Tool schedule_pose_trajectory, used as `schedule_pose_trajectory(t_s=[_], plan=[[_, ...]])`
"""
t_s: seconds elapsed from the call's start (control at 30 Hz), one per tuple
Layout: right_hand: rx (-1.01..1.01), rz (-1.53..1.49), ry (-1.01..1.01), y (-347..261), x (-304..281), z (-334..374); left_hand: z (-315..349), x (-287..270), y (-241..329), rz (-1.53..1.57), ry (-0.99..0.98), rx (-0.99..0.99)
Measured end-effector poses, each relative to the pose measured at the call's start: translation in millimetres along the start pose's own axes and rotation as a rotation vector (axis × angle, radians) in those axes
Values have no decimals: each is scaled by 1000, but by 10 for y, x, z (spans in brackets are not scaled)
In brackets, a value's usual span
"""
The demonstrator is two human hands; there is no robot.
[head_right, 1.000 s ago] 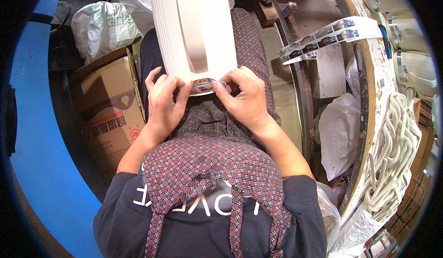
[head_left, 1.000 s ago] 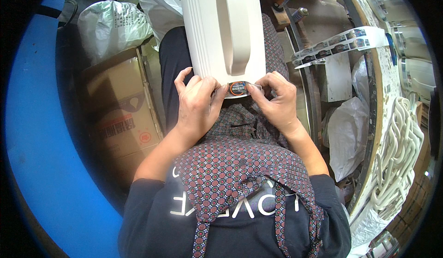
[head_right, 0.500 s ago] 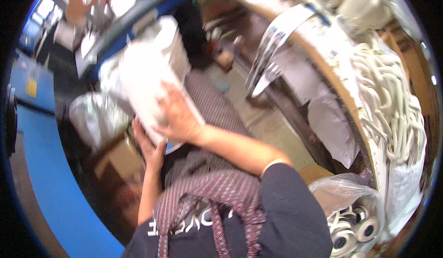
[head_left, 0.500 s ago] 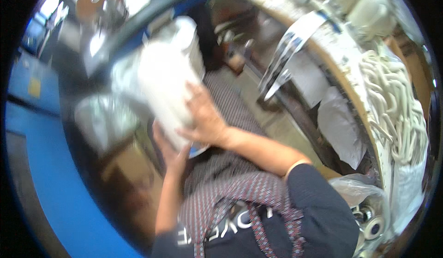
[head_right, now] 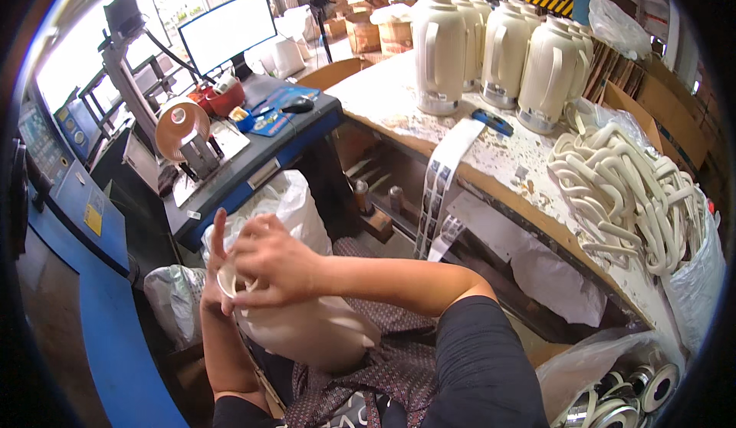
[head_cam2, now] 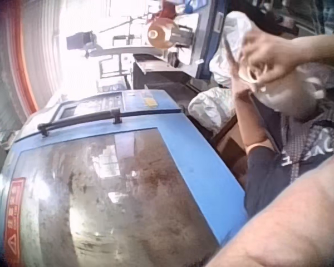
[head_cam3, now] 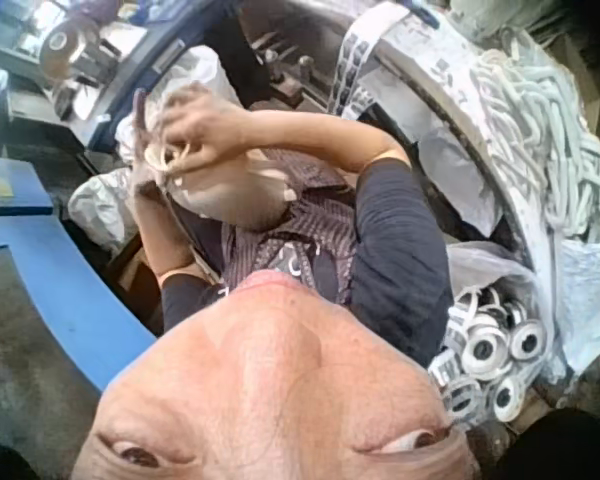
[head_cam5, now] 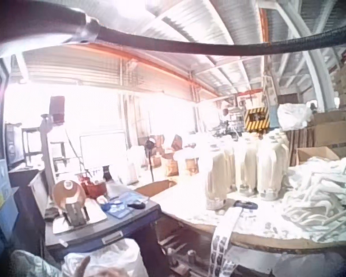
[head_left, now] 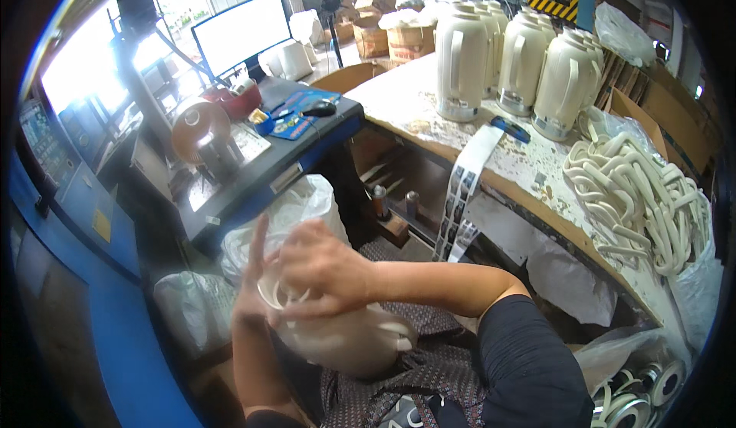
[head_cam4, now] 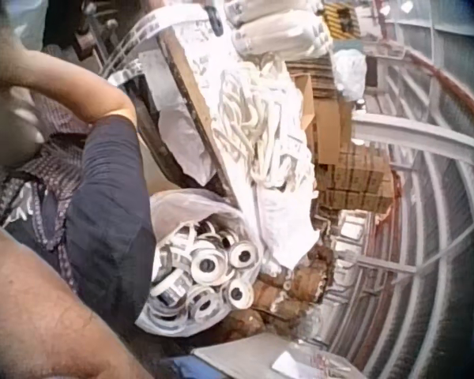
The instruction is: The person assembles components of white electric kettles by hand, attaching base rings and internal heating elements before applying stickers to the exterior and sorting parts into bags and boxes.
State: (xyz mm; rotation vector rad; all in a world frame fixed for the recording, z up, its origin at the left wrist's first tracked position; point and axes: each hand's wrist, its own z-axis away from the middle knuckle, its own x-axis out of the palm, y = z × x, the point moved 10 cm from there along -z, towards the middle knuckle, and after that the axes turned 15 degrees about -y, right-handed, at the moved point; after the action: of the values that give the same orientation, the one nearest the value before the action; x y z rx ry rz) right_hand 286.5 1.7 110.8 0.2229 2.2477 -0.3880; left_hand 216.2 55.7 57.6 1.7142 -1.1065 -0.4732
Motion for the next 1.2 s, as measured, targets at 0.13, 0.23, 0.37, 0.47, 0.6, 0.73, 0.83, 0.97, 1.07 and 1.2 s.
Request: schedule_pose_trajectory(t_s=[0.13, 0.23, 0.37, 0.47, 0.6, 0.73, 0.83, 0.97, 1.07, 1.2], plan=[[-21, -108, -190, -177, 254, -88, 361, -192, -172, -266, 29, -80], [-68, 24, -105, -376, 300, -127, 533, -282, -194, -695, -77, 129], [38, -19, -168, -288, 394, -38, 484, -173, -253, -380, -34, 35], [5, -109, -169, -233, 477, 43, 467, -184, -360, -147, -26, -40], [-51, -157, -97, -353, 325, -37, 588, -284, -327, -302, -102, -118], [-229, -131, -119, -436, 156, -288, 437, -110, 326, -340, -277, 84], [-236, 71, 78, -546, -271, -460, 332, 17, 766, -202, 27, 169], [-119, 123, -267, -262, 225, -304, 489, 80, 471, -996, 86, 107], [-222, -88, -322, -384, 227, -170, 1025, -108, -473, -1082, 330, 8], [259, 742, 43, 859, -884, 103, 1612, -441, -939, -917, 695, -152]])
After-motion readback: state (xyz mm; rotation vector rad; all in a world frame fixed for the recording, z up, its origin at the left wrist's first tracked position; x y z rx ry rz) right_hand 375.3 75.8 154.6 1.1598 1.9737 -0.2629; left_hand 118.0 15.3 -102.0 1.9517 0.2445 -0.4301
